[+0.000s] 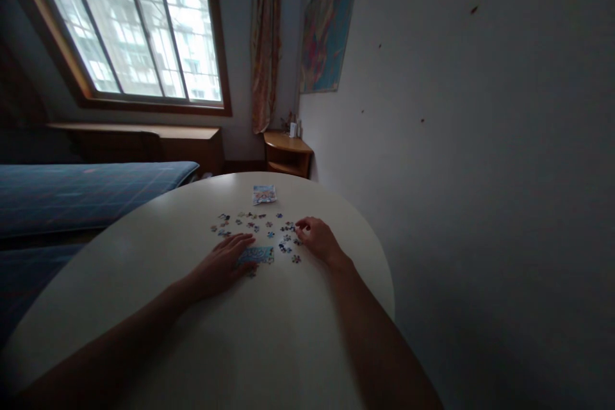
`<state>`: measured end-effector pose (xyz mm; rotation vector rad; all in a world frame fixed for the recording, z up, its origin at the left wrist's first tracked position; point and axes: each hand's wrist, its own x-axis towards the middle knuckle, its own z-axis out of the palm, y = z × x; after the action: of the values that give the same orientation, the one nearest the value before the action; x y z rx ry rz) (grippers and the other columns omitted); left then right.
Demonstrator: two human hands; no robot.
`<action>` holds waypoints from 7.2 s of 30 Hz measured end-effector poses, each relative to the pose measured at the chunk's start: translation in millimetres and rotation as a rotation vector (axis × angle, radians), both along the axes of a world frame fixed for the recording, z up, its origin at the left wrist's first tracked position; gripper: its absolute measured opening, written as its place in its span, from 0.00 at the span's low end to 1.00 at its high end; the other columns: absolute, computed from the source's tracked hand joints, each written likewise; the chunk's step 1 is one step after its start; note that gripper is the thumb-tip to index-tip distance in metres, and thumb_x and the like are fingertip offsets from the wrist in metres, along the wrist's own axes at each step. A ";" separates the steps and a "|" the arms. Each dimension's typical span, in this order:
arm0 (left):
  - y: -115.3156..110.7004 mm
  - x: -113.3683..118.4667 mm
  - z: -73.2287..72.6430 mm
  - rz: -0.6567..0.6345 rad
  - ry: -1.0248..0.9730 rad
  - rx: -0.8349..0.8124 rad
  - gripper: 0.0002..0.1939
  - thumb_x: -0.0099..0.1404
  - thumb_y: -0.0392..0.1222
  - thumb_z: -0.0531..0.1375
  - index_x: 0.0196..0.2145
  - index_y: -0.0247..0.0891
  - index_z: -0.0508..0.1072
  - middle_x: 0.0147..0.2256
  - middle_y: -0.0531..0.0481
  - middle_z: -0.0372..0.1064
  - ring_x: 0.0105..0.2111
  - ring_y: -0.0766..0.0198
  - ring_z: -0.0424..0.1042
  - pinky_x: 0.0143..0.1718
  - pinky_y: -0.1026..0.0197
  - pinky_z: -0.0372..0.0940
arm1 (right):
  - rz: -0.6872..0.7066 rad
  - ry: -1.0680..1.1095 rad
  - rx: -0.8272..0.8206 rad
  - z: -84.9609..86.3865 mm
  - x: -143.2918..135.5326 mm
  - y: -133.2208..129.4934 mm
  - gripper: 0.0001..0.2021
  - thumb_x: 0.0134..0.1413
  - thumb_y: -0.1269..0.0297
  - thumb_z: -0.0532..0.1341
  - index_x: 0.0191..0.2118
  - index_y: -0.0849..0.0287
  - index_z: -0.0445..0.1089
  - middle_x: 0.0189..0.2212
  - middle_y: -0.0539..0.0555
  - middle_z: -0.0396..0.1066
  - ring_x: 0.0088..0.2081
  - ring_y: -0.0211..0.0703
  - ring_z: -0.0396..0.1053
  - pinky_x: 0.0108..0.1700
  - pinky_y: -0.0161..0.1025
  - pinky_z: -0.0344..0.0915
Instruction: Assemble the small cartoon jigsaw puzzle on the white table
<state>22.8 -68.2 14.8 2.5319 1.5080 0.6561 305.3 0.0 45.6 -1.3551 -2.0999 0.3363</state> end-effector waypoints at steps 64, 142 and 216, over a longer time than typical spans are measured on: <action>7.7 -7.3 -9.2 -0.042 0.107 -0.018 0.26 0.72 0.57 0.48 0.61 0.43 0.62 0.65 0.47 0.55 0.66 0.52 0.50 0.65 0.46 0.48 | 0.061 -0.138 -0.029 -11.0 -14.1 -4.2 0.07 0.49 0.60 0.67 0.33 0.57 0.78 0.50 0.58 0.71 0.52 0.52 0.64 0.55 0.49 0.59; -7.4 21.1 18.4 0.051 -0.272 0.015 0.09 0.67 0.44 0.56 0.36 0.40 0.75 0.36 0.49 0.75 0.40 0.59 0.72 0.46 0.57 0.64 | 0.360 0.181 -0.056 7.3 -61.1 -40.5 0.06 0.54 0.62 0.66 0.35 0.58 0.76 0.31 0.51 0.77 0.35 0.40 0.73 0.42 0.37 0.65; 26.7 -52.2 10.3 0.454 -0.041 -0.020 0.18 0.65 0.42 0.54 0.51 0.39 0.72 0.51 0.44 0.72 0.51 0.52 0.68 0.55 0.52 0.61 | -0.206 -0.028 -0.067 -2.2 16.4 5.6 0.11 0.54 0.69 0.60 0.42 0.59 0.77 0.42 0.59 0.76 0.45 0.47 0.73 0.50 0.43 0.66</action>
<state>-29.4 -41.5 25.1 2.1541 2.0814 0.7313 321.7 5.6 43.4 -1.6081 -1.9646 0.3049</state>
